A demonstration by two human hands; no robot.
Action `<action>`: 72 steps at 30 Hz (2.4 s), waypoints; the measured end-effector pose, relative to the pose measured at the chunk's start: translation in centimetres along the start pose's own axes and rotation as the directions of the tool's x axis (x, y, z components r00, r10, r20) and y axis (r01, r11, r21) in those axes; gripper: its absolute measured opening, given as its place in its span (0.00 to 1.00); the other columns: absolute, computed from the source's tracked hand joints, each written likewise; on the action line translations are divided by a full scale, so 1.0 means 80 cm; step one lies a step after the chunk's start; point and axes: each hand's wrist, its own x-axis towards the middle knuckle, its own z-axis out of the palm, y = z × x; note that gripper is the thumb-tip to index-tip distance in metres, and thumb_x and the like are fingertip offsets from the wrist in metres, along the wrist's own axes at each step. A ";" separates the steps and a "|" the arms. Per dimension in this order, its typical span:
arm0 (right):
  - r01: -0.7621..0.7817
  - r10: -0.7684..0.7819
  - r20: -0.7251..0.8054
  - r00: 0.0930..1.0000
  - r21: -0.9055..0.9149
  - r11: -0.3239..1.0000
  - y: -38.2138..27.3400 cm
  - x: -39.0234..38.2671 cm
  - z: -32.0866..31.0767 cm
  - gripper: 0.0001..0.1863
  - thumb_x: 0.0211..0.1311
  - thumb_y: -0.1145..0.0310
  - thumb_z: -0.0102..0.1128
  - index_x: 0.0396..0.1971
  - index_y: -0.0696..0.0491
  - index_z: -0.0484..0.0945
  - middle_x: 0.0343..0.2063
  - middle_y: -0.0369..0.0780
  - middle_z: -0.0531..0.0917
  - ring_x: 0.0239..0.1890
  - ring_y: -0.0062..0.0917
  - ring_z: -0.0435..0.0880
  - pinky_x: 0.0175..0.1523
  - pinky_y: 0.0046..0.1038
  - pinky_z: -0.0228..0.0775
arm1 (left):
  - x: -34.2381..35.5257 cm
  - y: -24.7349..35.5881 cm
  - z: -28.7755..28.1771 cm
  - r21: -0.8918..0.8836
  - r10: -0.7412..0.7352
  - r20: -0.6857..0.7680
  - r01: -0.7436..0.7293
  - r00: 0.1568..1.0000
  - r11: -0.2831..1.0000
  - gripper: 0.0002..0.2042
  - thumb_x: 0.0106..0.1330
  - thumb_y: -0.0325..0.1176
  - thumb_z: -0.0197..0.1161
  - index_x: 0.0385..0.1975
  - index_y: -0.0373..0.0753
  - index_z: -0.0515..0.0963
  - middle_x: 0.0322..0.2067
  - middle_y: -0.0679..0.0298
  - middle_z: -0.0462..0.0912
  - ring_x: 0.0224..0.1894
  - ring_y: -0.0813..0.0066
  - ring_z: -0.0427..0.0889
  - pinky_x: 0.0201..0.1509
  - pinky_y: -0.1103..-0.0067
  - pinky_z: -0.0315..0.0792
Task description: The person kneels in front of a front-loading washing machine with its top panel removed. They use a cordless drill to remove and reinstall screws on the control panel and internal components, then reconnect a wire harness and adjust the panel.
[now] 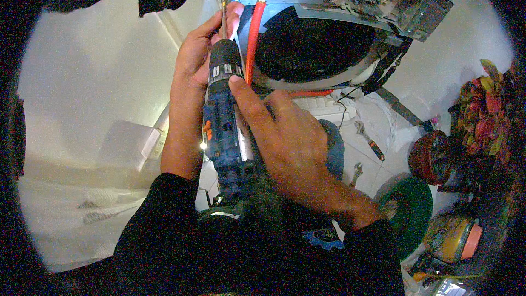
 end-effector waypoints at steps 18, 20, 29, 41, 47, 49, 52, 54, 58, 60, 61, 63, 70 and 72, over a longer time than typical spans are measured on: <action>-0.088 0.109 -0.065 0.992 0.267 0.960 0.056 -0.061 -0.012 0.37 0.53 0.69 0.71 0.66 0.50 0.69 0.49 0.43 0.82 0.48 0.34 0.85 0.54 0.31 0.75 | -0.005 -0.023 -0.002 -0.211 -0.028 -0.071 0.012 0.997 0.977 0.21 0.82 0.36 0.35 0.65 0.27 0.59 0.63 0.46 0.71 0.65 0.49 0.73 0.67 0.62 0.75; -0.127 0.173 -0.096 0.980 0.369 0.921 0.069 -0.100 -0.011 0.37 0.52 0.72 0.73 0.64 0.52 0.70 0.50 0.43 0.82 0.50 0.32 0.85 0.57 0.30 0.74 | -0.007 -0.039 0.000 -0.235 0.012 -0.059 -0.025 0.998 0.972 0.21 0.82 0.36 0.34 0.65 0.27 0.59 0.65 0.45 0.70 0.66 0.47 0.72 0.67 0.61 0.74; -0.252 0.333 -0.227 0.915 0.321 0.913 0.117 -0.216 -0.025 0.39 0.48 0.73 0.77 0.63 0.56 0.71 0.55 0.47 0.79 0.56 0.34 0.81 0.63 0.33 0.71 | 0.009 -0.144 0.065 -0.344 -0.071 -0.108 0.030 0.992 0.938 0.16 0.82 0.40 0.39 0.54 0.32 0.66 0.64 0.47 0.71 0.67 0.44 0.71 0.67 0.55 0.74; -0.234 0.332 -0.301 0.894 0.319 0.918 0.155 -0.261 -0.058 0.42 0.46 0.71 0.79 0.64 0.57 0.68 0.55 0.47 0.78 0.58 0.37 0.79 0.65 0.35 0.69 | 0.038 -0.233 0.104 -0.421 -0.238 0.041 0.232 0.971 0.877 0.12 0.81 0.38 0.44 0.53 0.38 0.69 0.59 0.56 0.78 0.61 0.62 0.78 0.63 0.63 0.77; -0.303 0.450 -0.289 0.845 0.435 0.848 0.158 -0.274 -0.063 0.40 0.48 0.71 0.77 0.63 0.58 0.68 0.51 0.46 0.80 0.51 0.35 0.82 0.59 0.33 0.74 | 0.046 -0.262 0.112 -0.520 -0.285 0.035 0.261 0.958 0.813 0.12 0.81 0.38 0.45 0.51 0.40 0.71 0.55 0.59 0.81 0.56 0.69 0.83 0.60 0.67 0.80; -0.311 0.449 -0.306 0.840 0.406 0.859 0.161 -0.276 -0.061 0.39 0.48 0.70 0.77 0.62 0.58 0.69 0.49 0.46 0.81 0.49 0.35 0.83 0.56 0.33 0.75 | 0.047 -0.271 0.116 -0.462 -0.256 -0.025 0.216 0.966 0.860 0.12 0.81 0.39 0.44 0.51 0.42 0.72 0.56 0.60 0.81 0.57 0.70 0.82 0.61 0.67 0.79; -0.296 0.342 -0.409 0.846 0.173 0.939 0.168 -0.278 -0.058 0.37 0.51 0.66 0.75 0.61 0.57 0.70 0.46 0.46 0.82 0.44 0.37 0.84 0.51 0.32 0.76 | 0.052 -0.281 0.120 -0.429 -0.256 -0.009 0.228 0.967 0.874 0.12 0.81 0.40 0.44 0.51 0.43 0.72 0.55 0.62 0.82 0.57 0.71 0.83 0.61 0.67 0.79; -0.255 0.302 -0.422 0.855 0.165 0.953 0.174 -0.280 -0.057 0.36 0.51 0.64 0.74 0.60 0.57 0.71 0.47 0.46 0.82 0.43 0.36 0.85 0.49 0.32 0.77 | 0.054 -0.285 0.122 -0.435 -0.257 0.040 0.249 0.965 0.865 0.12 0.81 0.40 0.44 0.51 0.44 0.72 0.55 0.63 0.82 0.56 0.71 0.83 0.60 0.67 0.80; -0.206 0.314 -0.411 0.856 0.287 0.936 0.176 -0.286 -0.057 0.37 0.52 0.64 0.74 0.61 0.58 0.69 0.47 0.46 0.82 0.43 0.36 0.85 0.49 0.33 0.77 | 0.054 -0.294 0.124 -0.539 -0.256 0.166 0.305 0.952 0.786 0.11 0.80 0.40 0.46 0.47 0.43 0.75 0.55 0.64 0.83 0.55 0.71 0.84 0.60 0.66 0.80; -0.242 0.335 -0.415 0.846 0.260 0.935 0.173 -0.289 -0.056 0.38 0.51 0.66 0.75 0.63 0.58 0.68 0.48 0.46 0.82 0.45 0.36 0.84 0.51 0.34 0.76 | 0.054 -0.298 0.126 -0.561 -0.245 0.223 0.329 0.944 0.760 0.11 0.80 0.39 0.48 0.42 0.42 0.77 0.54 0.64 0.83 0.55 0.71 0.84 0.60 0.65 0.80; -0.275 0.354 -0.415 0.838 0.240 0.931 0.171 -0.290 -0.054 0.39 0.51 0.67 0.75 0.63 0.58 0.67 0.49 0.47 0.81 0.46 0.36 0.84 0.52 0.34 0.76 | 0.054 -0.299 0.127 -0.553 -0.241 0.211 0.319 0.947 0.770 0.11 0.80 0.39 0.48 0.43 0.42 0.77 0.54 0.64 0.83 0.55 0.71 0.84 0.60 0.66 0.80; -0.319 0.405 -0.429 0.807 0.260 0.911 0.169 -0.292 -0.052 0.40 0.51 0.69 0.75 0.65 0.58 0.66 0.51 0.47 0.80 0.48 0.35 0.83 0.54 0.34 0.75 | 0.055 -0.302 0.130 -0.535 -0.233 0.184 0.297 0.955 0.791 0.11 0.79 0.39 0.48 0.43 0.42 0.77 0.54 0.64 0.83 0.55 0.71 0.84 0.61 0.66 0.79; -0.361 0.558 -0.393 0.730 0.472 0.804 0.174 -0.298 -0.042 0.42 0.49 0.74 0.76 0.65 0.58 0.64 0.54 0.46 0.77 0.52 0.31 0.80 0.60 0.32 0.72 | 0.056 -0.313 0.148 -0.221 -0.257 -0.111 0.229 0.960 0.948 0.12 0.80 0.40 0.48 0.48 0.39 0.72 0.53 0.61 0.82 0.57 0.68 0.82 0.64 0.65 0.76; -0.370 0.564 -0.397 0.724 0.467 0.803 0.174 -0.301 -0.038 0.42 0.49 0.74 0.76 0.65 0.58 0.65 0.54 0.47 0.77 0.52 0.31 0.80 0.60 0.32 0.72 | 0.053 -0.316 0.153 -0.014 -0.273 -0.193 0.276 0.942 0.961 0.13 0.80 0.40 0.48 0.50 0.37 0.71 0.56 0.59 0.80 0.59 0.66 0.80 0.64 0.65 0.76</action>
